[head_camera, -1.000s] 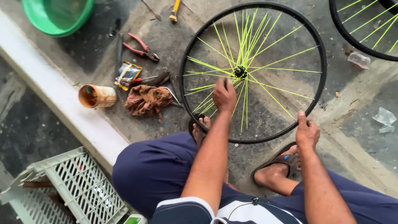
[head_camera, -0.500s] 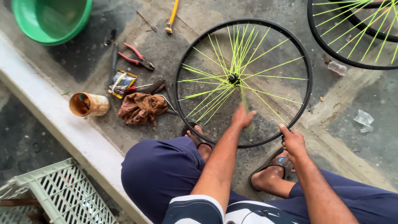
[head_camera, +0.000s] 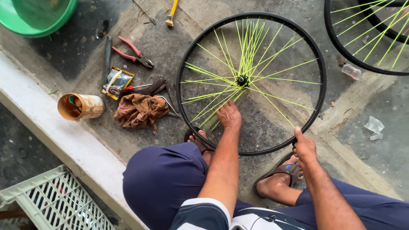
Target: The person sits on the floor and works on a bicycle wheel with neon green spokes, repeatedly pressing and adjusting the tire bead into the rim. They rotate the wheel to work on different sections and briefly flip it over to check the alignment.
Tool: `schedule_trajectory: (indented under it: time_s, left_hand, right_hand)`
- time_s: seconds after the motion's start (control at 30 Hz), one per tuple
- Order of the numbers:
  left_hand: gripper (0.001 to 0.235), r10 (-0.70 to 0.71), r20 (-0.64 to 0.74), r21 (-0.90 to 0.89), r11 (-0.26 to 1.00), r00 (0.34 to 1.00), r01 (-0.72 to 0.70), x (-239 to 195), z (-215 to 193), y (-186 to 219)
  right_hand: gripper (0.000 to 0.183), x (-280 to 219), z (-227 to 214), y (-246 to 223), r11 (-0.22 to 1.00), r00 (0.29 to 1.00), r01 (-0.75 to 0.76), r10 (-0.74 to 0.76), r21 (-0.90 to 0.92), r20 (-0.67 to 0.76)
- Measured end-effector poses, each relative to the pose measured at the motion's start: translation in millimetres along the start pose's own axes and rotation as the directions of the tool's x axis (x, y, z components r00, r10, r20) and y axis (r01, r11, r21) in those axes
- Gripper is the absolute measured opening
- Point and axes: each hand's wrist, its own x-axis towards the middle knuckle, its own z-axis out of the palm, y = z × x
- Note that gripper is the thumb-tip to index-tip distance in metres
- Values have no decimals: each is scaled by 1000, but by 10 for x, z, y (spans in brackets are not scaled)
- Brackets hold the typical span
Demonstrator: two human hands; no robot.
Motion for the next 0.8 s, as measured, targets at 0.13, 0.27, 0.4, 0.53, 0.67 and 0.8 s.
schedule_trajectory:
  time_s: [0.13,0.27,0.4,0.53,0.67,0.8]
  left_hand:
    - [33,-28,471,-77,994,881,73,-24,-140,92]
    - [48,150,705,-294,951,693,92,-119,-390,592]
    - [45,282,531,-434,901,799,-29,-254,-594,832]
    - [22,222,29,-300,932,975,-203,-17,-713,468]
    - [33,88,-227,-58,993,970,-104,151,-772,-168]
    - [18,28,25,104,994,999,-30,169,-764,-505]
  right_hand:
    - [54,39,13,-73,1000,999,-15,16,27,-35]
    - [54,41,0,-92,989,995,-101,98,106,30]
    - [55,73,-2,-42,984,988,-138,129,112,84]
    - [56,254,129,-52,992,999,-23,16,126,52]
    - [56,425,78,22,990,999,-24,27,139,-20]
    - [50,523,111,52,991,1000,-1,1,131,2]
